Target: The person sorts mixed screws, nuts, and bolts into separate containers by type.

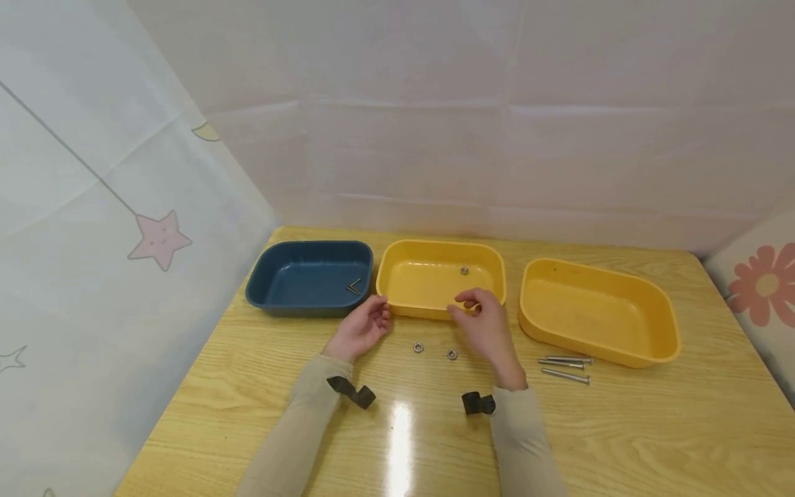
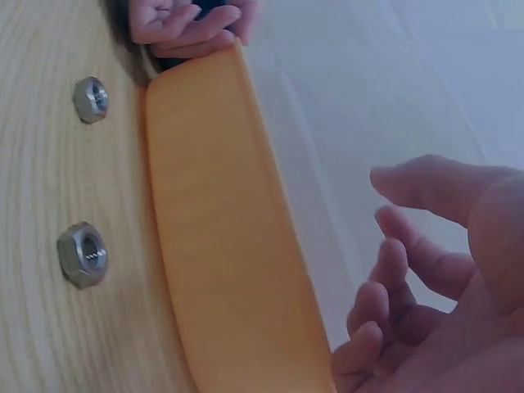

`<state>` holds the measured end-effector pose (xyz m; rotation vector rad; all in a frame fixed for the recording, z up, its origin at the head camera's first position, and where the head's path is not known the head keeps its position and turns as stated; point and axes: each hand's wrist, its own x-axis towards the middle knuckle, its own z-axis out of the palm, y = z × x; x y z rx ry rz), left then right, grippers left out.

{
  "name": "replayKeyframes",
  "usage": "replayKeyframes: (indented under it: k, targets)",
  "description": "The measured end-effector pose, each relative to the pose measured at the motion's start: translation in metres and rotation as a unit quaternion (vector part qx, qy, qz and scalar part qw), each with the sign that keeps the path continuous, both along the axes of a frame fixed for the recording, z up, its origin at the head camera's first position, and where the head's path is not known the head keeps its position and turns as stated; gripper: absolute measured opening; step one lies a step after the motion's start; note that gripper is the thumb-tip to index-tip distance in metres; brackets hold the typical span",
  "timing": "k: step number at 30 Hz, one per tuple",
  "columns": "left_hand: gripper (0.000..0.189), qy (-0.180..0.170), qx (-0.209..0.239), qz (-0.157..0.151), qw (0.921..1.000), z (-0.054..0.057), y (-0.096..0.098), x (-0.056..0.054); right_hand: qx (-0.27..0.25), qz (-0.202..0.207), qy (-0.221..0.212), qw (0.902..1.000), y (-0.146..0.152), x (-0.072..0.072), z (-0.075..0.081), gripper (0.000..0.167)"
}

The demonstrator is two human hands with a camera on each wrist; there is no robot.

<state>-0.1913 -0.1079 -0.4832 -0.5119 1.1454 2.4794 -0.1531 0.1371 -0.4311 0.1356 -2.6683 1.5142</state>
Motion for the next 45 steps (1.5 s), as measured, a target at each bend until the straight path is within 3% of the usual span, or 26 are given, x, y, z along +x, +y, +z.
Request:
replayKeyframes:
  k: [4,12,20,30,45]
  targets:
    - [0.02,-0.003,0.001,0.002,1.0,0.0,0.0,0.0,-0.025,0.03,-0.007,0.9992,0.01,0.003,0.002,0.024]
    - [0.021,-0.003,0.004,-0.001,1.0,-0.002,-0.001,-0.001,-0.027,0.104,-0.041,0.9934,0.024,0.009,-0.001,0.022]
    - [0.02,-0.006,-0.005,0.002,1.0,-0.003,0.0,-0.002,-0.016,0.163,-0.087,0.9827,0.035,0.01,-0.023,0.027]
    - [0.018,-0.009,-0.008,0.005,0.9999,-0.002,0.001,-0.001,0.002,0.226,-0.091,0.9699,0.028,0.01,-0.043,0.025]
    - [0.017,-0.011,-0.002,-0.005,0.9999,0.0,-0.001,-0.001,0.062,0.196,-0.077,0.9755,0.016,0.009,-0.045,0.023]
